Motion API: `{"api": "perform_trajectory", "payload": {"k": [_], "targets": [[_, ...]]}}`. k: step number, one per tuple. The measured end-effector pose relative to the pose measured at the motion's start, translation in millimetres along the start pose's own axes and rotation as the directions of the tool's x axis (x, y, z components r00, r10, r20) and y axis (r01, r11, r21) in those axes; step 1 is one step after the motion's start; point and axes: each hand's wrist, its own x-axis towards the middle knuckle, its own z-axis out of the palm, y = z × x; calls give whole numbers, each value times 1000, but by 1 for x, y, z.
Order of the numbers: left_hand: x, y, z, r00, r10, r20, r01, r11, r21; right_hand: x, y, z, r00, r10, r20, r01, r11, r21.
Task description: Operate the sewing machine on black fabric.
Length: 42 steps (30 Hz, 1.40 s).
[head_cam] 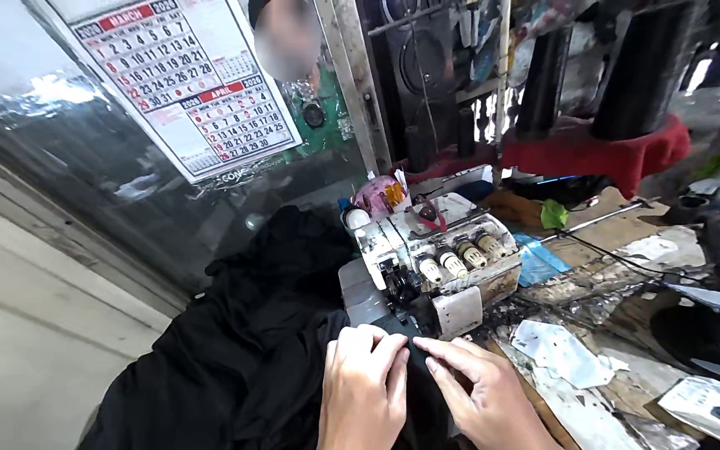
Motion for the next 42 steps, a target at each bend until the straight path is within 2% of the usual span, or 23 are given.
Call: {"api": "perform_trajectory", "payload": {"k": [5, 12, 16, 19, 22, 24, 28, 30, 32, 34, 38, 42], "targets": [[2, -1, 11, 995, -36, -97, 35, 999, -11, 5, 3, 7, 1000, 8, -14, -8, 1000, -7], [17, -21, 16, 997, -52, -64, 49, 998, -46, 13, 6, 10, 999, 11, 38, -13, 997, 69], [23, -31, 17, 997, -60, -41, 56, 995, -82, 9, 9, 15, 997, 15, 74, -19, 998, 56], [42, -51, 15, 994, -102, 35, 104, 991, -89, 17, -2, 10, 958, 59, 279, -57, 998, -15], [55, -73, 11, 988, -131, 78, 137, 988, -77, 37, -25, -4, 800, 169, 575, -104, 984, -144], [52, -82, 4, 986, -133, 98, 141, 987, -72, 43, -33, -14, 743, 163, 649, -95, 986, -139], [41, -80, -13, 992, -110, 58, 114, 989, -89, 39, -30, -20, 826, -49, 561, 55, 998, 6], [44, -73, -8, 996, -78, 50, 83, 992, -92, 42, -32, -14, 857, -42, 513, 97, 992, -80], [45, -71, 2, 995, -29, 93, 33, 998, -48, 47, -40, -15, 803, 53, 594, 99, 970, -220], [40, -68, -1, 992, 23, 124, -24, 1000, 9, 43, -41, -22, 761, 57, 646, 125, 965, -233], [21, -54, -16, 987, 60, 150, -58, 998, -16, 26, -22, -27, 854, -97, 510, 176, 979, -107], [20, -46, -13, 989, 73, 132, -65, 996, -60, 25, -15, -22, 882, -120, 455, 218, 961, -169]]}}
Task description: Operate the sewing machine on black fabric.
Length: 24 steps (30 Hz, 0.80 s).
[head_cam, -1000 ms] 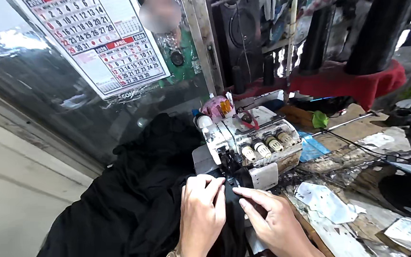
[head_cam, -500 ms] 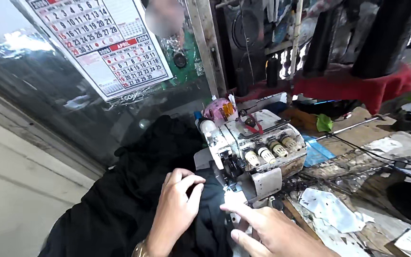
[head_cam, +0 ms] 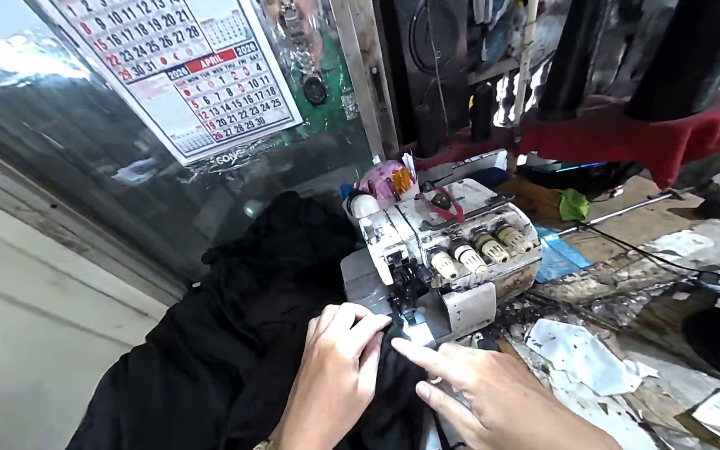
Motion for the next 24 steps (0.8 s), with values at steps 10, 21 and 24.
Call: {"api": "perform_trajectory", "payload": {"k": [10, 21, 24], "targets": [[10, -13, 3, 999, 46, 29, -42, 992, -121, -3, 15, 7, 999, 35, 26, -40, 966, 256], [23, -20, 12, 999, 29, 30, -17, 941, -338, -3, 20, 17, 997, 26, -79, 4, 937, 349], [24, -19, 21, 1000, -18, -23, 9, 930, -368, -3, 21, 22, 992, 47, -121, 1, 930, 367]]}}
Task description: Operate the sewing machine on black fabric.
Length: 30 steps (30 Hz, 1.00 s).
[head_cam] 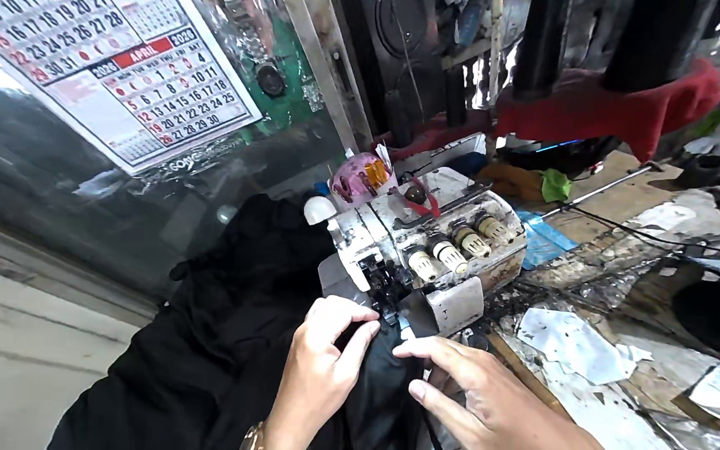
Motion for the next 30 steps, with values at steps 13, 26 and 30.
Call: {"api": "perform_trajectory", "payload": {"k": [13, 26, 30], "targets": [[-2, 8, -3, 1000, 7, 9, -8, 992, 129, -1, -9, 2, 999, 34, -25, -36, 996, -80], [-8, -4, -27, 981, -186, 50, 149, 899, 412, 28, -46, 16, 917, 146, 372, -148, 989, -24], [-34, 63, -33, 977, -92, 192, -14, 873, 488, -19, -25, 9, 978, 199, 71, -211, 925, 315]]}}
